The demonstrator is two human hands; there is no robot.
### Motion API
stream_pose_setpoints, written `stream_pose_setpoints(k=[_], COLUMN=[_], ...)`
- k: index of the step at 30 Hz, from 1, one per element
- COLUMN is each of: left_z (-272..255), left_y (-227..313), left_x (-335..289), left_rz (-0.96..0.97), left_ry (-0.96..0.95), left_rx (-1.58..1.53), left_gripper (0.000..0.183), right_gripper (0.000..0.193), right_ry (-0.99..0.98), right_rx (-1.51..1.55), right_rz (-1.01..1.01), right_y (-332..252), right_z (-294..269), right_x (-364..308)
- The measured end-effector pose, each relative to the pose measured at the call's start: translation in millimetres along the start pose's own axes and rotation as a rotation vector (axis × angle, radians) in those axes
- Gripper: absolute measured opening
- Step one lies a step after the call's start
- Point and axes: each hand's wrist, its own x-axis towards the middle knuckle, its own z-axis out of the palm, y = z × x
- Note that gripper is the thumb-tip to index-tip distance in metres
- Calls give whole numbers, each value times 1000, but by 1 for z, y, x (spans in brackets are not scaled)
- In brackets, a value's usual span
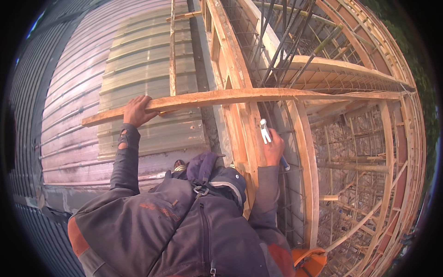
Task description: The person positions a wooden plank on a roof formwork structure, hammers nails to secure it, and uses a hand saw to trim the plank. The work occurs on an elevated construction site with visible rebar and scaffolding.
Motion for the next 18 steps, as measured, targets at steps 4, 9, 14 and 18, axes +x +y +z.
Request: stream_pose_setpoints(k=[4,9,14,18], left_z=[-6,0,-3,0], left_y=[4,-1,1,0], left_x=[1,-1,-1,-3], left_rz=[-19,-20,-23,-8], left_ry=[-34,-21,-10,20], left_rx=[-35,-42,-41,-38], left_gripper=[52,52,51,48], right_gripper=[20,19,18,18], right_ry=[17,-18,-33,-36], right_rx=[13,-27,-45,-50], right_rz=[0,47,55,56], right_y=[5,3,8,8], right_z=[1,0,0,1], right_x=[-1,-1,1,0])
